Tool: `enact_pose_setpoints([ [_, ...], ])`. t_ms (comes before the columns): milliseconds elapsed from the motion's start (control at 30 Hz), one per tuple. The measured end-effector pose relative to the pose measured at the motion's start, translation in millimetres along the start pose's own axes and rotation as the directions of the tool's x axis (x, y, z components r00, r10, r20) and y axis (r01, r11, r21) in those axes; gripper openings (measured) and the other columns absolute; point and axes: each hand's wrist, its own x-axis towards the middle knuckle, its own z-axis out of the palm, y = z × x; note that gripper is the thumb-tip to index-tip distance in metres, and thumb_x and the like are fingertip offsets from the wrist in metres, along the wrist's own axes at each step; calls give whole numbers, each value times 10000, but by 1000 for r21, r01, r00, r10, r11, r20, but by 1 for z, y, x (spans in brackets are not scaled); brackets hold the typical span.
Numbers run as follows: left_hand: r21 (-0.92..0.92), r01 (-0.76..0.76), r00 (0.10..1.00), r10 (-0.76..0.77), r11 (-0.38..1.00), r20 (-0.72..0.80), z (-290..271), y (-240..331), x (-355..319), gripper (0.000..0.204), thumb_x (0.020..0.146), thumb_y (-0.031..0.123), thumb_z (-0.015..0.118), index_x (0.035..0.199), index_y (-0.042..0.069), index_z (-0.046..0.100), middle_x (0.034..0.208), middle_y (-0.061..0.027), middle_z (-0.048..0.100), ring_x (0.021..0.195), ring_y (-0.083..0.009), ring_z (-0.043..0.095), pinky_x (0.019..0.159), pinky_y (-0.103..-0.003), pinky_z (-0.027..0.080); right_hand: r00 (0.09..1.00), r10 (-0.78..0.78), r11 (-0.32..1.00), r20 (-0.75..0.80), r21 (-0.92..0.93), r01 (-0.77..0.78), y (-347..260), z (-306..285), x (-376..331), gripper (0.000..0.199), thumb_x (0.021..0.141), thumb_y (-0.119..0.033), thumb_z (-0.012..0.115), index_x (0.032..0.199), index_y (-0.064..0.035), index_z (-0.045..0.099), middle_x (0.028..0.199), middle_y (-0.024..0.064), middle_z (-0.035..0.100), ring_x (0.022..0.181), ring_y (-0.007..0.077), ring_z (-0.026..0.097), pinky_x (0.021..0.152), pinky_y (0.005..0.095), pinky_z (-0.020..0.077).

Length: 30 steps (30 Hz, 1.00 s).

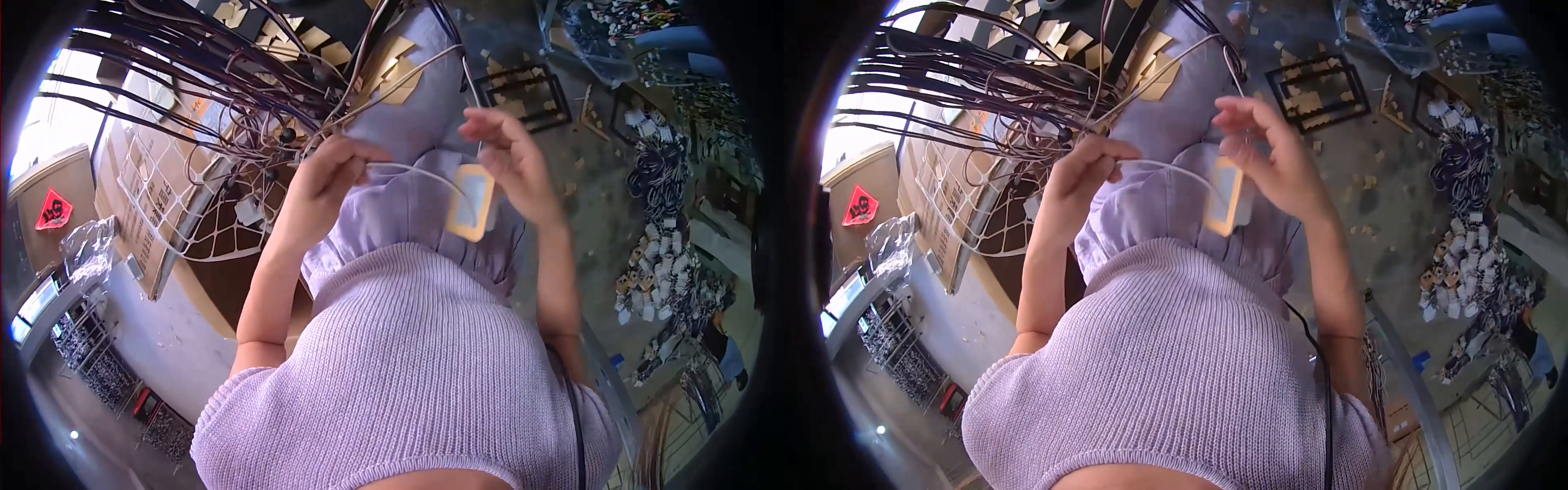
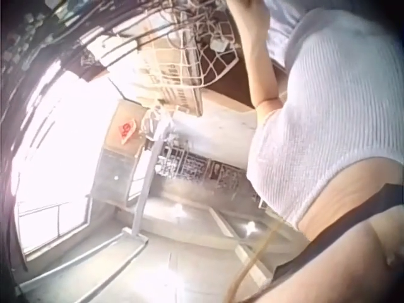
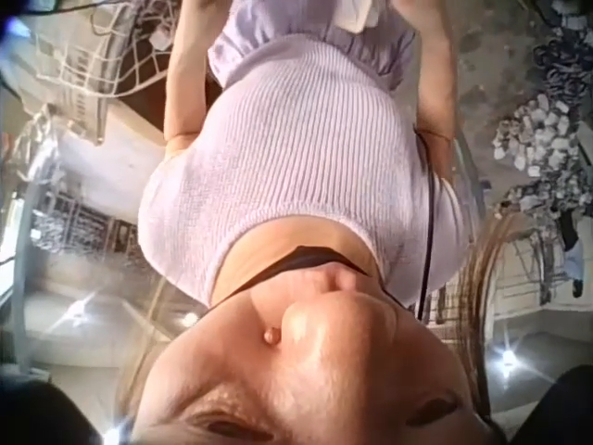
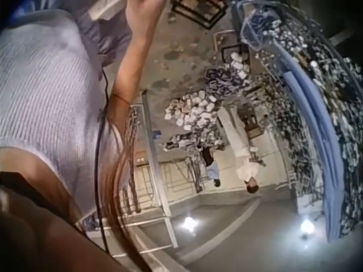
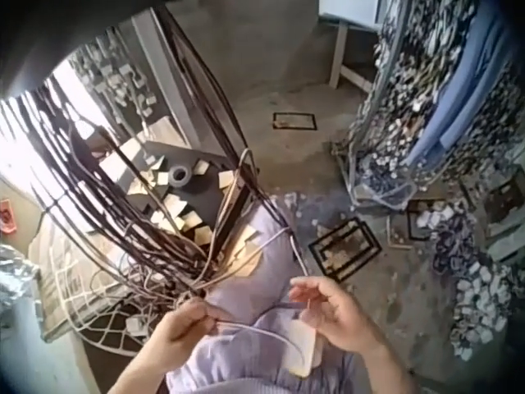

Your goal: Manually connecting and securing wires to electronic housing units using adhesive tape.

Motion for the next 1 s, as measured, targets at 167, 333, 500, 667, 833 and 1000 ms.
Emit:
enact_pose_setpoints([
  [167,-43,167,984,-169,985,-55,-8,-18,-26,147,931,-15,406,910,-1,551,805,-22,471,699,-99,445,646,-229,381,966,133,988,219,48,-147,-7,15,-31,584,827,-396,694,1210,19,543,1140,88,576,1017,158,562,928,302,425],
  [333,-106,173,982,-180,979,-52,-2,4,-28,182,789,47,387,795,-26,554,754,-32,519,727,-111,475,676,-234,379,967,218,968,130,-156,-198,-33,42,-37,213,712,-47,764,864,-28,616,825,38,561,756,115,584,671,277,483],
  [500,-158,38,998,-31,987,51,14,13,-33,307,896,267,600,884,-40,599,824,-57,541,796,-125,552,713,-252,441,729,-673,339,126,-823,455,-28,54,-38,194,679,-46,705,857,-56,628,814,26,548,754,206,581,588,311,408],
  [667,-598,200,979,-179,776,95,32,25,-28,313,877,155,679,1085,-44,554,936,-29,608,837,-53,569,714,-194,466,675,-688,154,265,-856,493,-25,65,-38,149,760,-120,693,897,-79,650,809,2,542,759,168,580,615,288,394],
  [833,-552,172,983,-182,816,37,33,17,-28,273,893,118,651,1095,-42,560,888,-10,600,803,-28,560,668,-173,463,843,-536,695,32,-550,463,-33,53,-28,391,707,-332,794,967,-69,665,902,43,558,812,205,567,693,320,444],
  [1000,-270,87,996,-92,959,-5,34,16,-25,242,828,129,683,1006,-22,618,787,42,467,644,-24,378,553,-193,332,962,-264,916,-73,-331,226,-49,37,4,545,749,-337,770,1154,-22,586,1184,108,533,1065,226,508,882,330,410],
])
